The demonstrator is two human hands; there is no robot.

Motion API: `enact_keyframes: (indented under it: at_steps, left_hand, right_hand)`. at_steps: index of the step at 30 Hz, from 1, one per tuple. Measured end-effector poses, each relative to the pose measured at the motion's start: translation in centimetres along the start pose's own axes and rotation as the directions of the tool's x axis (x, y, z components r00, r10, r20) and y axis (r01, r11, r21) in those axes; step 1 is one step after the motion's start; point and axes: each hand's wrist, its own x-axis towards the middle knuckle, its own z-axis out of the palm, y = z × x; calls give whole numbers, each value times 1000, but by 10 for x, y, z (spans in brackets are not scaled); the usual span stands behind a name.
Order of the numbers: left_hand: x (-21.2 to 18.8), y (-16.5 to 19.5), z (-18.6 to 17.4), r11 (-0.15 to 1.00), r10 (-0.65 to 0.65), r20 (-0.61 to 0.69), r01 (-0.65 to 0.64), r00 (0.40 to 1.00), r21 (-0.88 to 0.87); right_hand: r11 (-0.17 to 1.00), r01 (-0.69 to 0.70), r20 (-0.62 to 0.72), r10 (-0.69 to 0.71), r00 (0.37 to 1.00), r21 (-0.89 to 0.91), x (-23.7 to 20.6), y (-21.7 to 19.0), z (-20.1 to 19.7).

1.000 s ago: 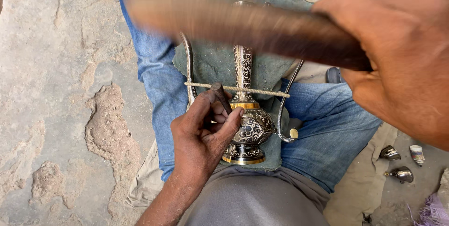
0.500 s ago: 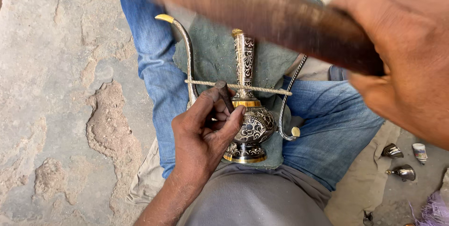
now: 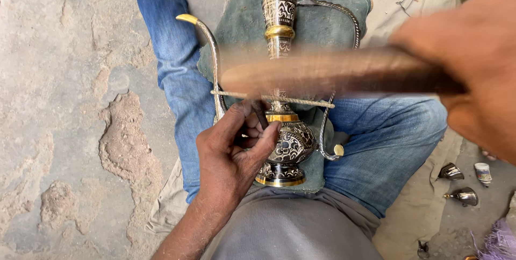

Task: The person sits on the ground and uses a hammer to repeatedly strike a small metal punch held against an ornate silver and gold metal pitcher. The person adjusts the pitcher's position and continues hammering along the handle and body.

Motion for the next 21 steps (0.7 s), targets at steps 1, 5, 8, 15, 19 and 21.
enact_keyframes:
  at_steps: [1,5,8,15,19,21]
  left_hand:
    - [1,-1,0,1000,12,1,-12,1000,11]
    - [2,-2,-2,1000,31,13,-31,999,-2]
    - [4,-2,-2,1000,19,30,-20,999,11]
    - [4,3,-3,998,53,11,-54,999,26]
    - [6,5,-2,1000,25,38,-25,999,0]
    - [6,5,0,997,67,14,-67,998,30]
  right_hand:
    - [999,-15,-41,17,999,41,0,-1,-1]
    - [983,-5,-157,35,987,182,1,-5,-4]
    - [984,35,-120,-15,993,173,3,-5,-3]
    - [985,26,-171,4,985,173,-2,5,7]
    - [976,-9,-182,49,982,219,-7,16,15]
    - [981,-33,-158,65,985,192,-12,19,18]
